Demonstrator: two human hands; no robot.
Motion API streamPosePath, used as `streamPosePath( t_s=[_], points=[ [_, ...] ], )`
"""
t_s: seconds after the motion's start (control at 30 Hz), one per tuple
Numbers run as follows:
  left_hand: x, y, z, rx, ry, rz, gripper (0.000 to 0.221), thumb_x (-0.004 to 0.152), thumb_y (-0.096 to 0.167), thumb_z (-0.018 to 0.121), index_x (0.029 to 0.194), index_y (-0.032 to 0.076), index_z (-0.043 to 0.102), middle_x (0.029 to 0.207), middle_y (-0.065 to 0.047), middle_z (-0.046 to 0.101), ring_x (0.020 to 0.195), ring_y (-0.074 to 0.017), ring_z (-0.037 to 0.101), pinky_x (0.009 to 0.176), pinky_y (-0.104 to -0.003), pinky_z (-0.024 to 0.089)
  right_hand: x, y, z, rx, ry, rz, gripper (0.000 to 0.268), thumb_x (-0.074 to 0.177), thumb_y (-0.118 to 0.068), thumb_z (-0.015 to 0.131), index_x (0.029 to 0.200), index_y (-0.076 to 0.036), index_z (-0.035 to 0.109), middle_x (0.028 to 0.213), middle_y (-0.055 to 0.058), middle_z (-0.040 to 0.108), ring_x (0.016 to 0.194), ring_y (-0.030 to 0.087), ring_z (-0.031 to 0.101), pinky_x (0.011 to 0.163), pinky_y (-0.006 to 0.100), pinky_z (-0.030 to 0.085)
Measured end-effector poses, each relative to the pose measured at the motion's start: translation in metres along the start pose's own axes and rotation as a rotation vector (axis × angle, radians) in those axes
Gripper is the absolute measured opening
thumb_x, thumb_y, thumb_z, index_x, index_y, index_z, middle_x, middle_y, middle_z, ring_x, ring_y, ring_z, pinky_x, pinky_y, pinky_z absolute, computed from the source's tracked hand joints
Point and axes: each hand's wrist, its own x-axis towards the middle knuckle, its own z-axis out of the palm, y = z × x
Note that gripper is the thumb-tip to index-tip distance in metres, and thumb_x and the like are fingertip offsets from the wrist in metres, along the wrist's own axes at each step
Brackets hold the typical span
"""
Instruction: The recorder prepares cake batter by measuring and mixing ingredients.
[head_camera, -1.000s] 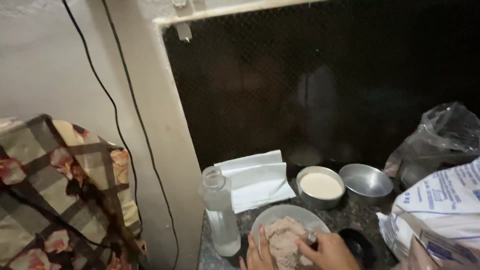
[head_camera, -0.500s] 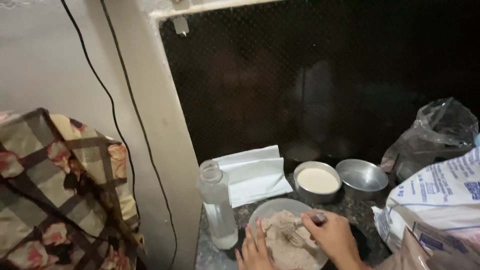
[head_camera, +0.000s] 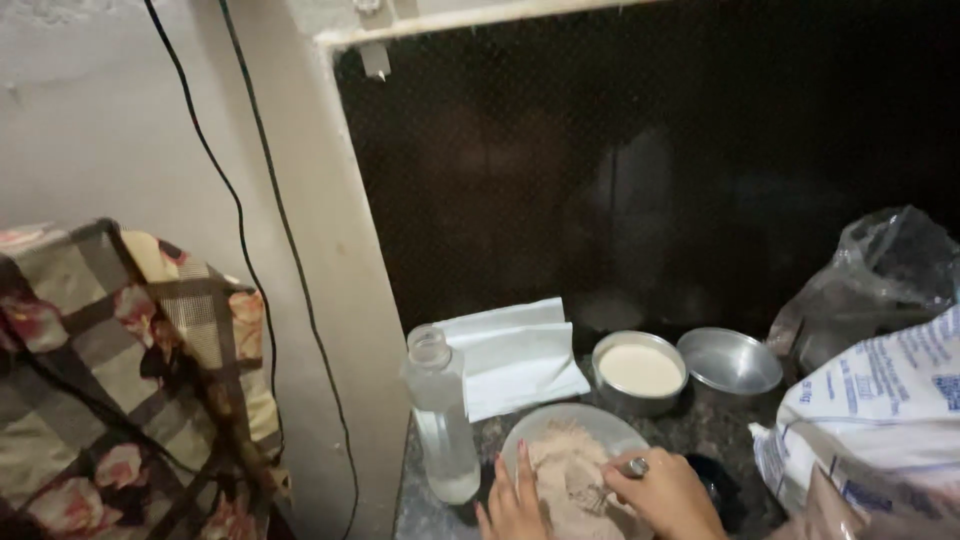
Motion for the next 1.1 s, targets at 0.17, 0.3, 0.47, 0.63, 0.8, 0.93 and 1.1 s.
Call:
streamPosePath(
  t_s=[0.17,0.3,0.47,0.63,0.8,0.93,1.1],
  points=[
    [0.026,-0.023,0.072,0.112,0.35,0.081,0.062,0.092,0.041,0.065,0.152,0.035,0.05,0.144,-0.018,0.058,0.118,-0.0282,0.064,0.093,-0.068,0.046,0.025,0.015,0.008,-0.094,0.047,-0.034,0.035,0.077,-0.046,0.077,0.097,-0.02,0.09,0.083,0.008,0.083,0.085,0.022,0.081,0.085,0.033,0.06],
    [0.027,-0.013,0.061,0.133,0.444,0.052,0.059,0.088,0.041,0.064,0.146,0.037,0.055,0.14,-0.016,0.061,0.116,-0.0294,0.067,0.094,-0.076,0.04,0.018,0.01,0.01,0.013,0.107,-0.043,0.034,0.077,-0.042,0.072,0.094,-0.018,0.088,0.074,0.009,0.084,0.078,0.022,0.084,0.08,0.034,0.063],
    [0.029,-0.021,0.092,0.143,0.621,0.058,0.057,0.087,0.045,0.065,0.143,0.037,0.053,0.137,-0.012,0.059,0.114,-0.0269,0.064,0.102,-0.077,0.035,0.03,0.027,0.022,-0.022,0.114,-0.061,0.038,0.076,-0.045,0.077,0.091,-0.011,0.085,0.07,0.011,0.081,0.072,0.024,0.082,0.075,0.036,0.063],
    [-0.023,0.03,-0.127,-0.077,-0.359,-0.041,0.147,0.054,0.085,0.085,0.166,0.029,0.007,0.171,-0.018,0.011,0.154,-0.0336,0.016,0.119,-0.068,0.005,0.014,0.024,0.019,-0.044,0.079,-0.116,0.039,0.077,-0.045,0.076,0.088,-0.009,0.085,0.065,0.012,0.079,0.063,0.024,0.08,0.066,0.037,0.062],
    [-0.044,0.038,-0.156,-0.177,-0.262,0.037,0.162,0.044,0.09,0.085,0.161,0.015,0.003,0.165,-0.03,0.009,0.156,-0.04,0.012,0.121,-0.066,0.002,0.018,0.039,0.019,-0.109,0.083,-0.23,0.038,0.079,-0.044,0.075,0.084,-0.007,0.085,0.064,0.01,0.079,0.062,0.021,0.08,0.065,0.034,0.061],
    [-0.048,0.036,-0.154,-0.201,-0.253,0.041,0.161,0.046,0.088,0.084,0.162,0.014,0.0,0.165,-0.03,0.007,0.154,-0.0419,0.011,0.121,-0.064,0.003,-0.019,0.01,0.008,0.072,0.272,-0.238,0.037,0.08,-0.041,0.07,0.094,-0.01,0.084,0.063,0.015,0.074,0.059,0.024,0.078,0.061,0.039,0.058],
    [-0.046,0.034,-0.151,-0.254,-0.155,0.088,0.158,0.048,0.083,0.086,0.162,0.01,0.005,0.164,-0.032,0.01,0.155,-0.042,0.012,0.119,-0.065,0.004,-0.037,0.002,0.006,0.147,0.292,-0.235,0.037,0.079,-0.042,0.07,0.093,-0.011,0.084,0.065,0.014,0.077,0.061,0.027,0.08,0.061,0.04,0.059]
  ],
)
